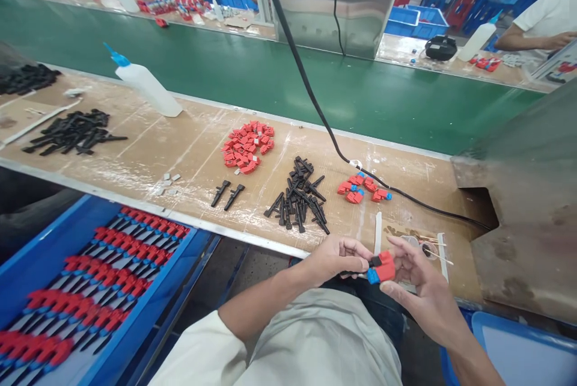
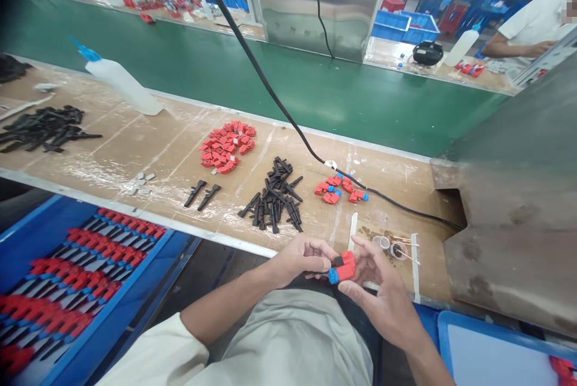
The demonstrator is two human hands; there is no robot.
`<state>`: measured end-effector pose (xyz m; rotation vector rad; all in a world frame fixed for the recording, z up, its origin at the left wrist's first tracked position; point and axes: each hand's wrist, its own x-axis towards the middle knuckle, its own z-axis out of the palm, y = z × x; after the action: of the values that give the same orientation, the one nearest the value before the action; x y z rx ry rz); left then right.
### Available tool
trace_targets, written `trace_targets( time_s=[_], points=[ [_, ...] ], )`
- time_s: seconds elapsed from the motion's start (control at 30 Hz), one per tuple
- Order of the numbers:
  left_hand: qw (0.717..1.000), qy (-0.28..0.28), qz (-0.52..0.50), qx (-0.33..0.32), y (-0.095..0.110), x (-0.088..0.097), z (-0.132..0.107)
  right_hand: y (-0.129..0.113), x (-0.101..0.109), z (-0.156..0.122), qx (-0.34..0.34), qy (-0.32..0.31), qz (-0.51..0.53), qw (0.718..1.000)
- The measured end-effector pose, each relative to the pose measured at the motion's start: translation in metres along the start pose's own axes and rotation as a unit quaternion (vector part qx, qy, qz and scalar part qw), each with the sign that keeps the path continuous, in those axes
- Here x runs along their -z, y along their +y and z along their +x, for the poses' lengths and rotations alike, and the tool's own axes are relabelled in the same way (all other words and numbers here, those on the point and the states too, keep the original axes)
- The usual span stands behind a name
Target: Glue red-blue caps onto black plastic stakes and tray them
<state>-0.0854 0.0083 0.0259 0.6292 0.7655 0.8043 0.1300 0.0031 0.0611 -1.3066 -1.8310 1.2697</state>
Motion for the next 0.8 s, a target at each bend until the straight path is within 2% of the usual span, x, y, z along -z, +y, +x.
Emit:
trace_targets(
  time_s=[0.07, 0.17, 0.27, 0.33, 0.4, 0.43, 0.47, 0.57, 0.63, 0.7, 0.8],
  points=[
    [0.998, -0.031, 0.053, 0.020, 0.010, 0.004, 0.000, -0.002, 0.006, -0.003, 0.084, 0.009, -0.081, 0.993],
    [0.992, -0.060, 0.104, 0.023, 0.019, 0.007, -0.001, -0.010, 0.010, -0.004, 0.210, -0.001, -0.193, 0.958],
    [0.988, -0.075, 0.135, 0.008, 0.023, 0.008, -0.004, -0.022, 0.011, -0.002, 0.274, -0.026, -0.254, 0.927],
    [0.983, -0.089, 0.157, -0.024, 0.026, 0.007, -0.008, -0.029, 0.011, -0.001, 0.304, -0.026, -0.276, 0.912],
    [0.962, -0.112, 0.231, -0.093, 0.031, 0.006, -0.015, -0.033, 0.011, -0.003, 0.331, -0.021, -0.294, 0.896],
    [0.937, -0.127, 0.292, -0.145, 0.034, 0.006, -0.019, -0.035, 0.011, -0.004, 0.342, -0.018, -0.303, 0.889],
    [0.899, -0.139, 0.359, -0.207, 0.037, 0.006, -0.023, -0.037, 0.011, -0.005, 0.351, -0.014, -0.311, 0.883],
    [0.742, -0.145, 0.534, -0.378, 0.044, 0.005, -0.034, -0.042, 0.011, -0.008, 0.379, 0.003, -0.339, 0.861],
    [0.654, -0.133, 0.601, -0.440, 0.046, 0.003, -0.037, -0.044, 0.011, -0.008, 0.402, 0.011, -0.358, 0.843],
    [0.599, -0.128, 0.641, -0.462, 0.047, 0.001, -0.038, -0.047, 0.010, -0.007, 0.417, 0.017, -0.368, 0.831],
    [0.566, -0.129, 0.659, -0.479, 0.046, -0.004, -0.037, -0.050, 0.008, -0.006, 0.427, 0.028, -0.360, 0.829]
  ],
)
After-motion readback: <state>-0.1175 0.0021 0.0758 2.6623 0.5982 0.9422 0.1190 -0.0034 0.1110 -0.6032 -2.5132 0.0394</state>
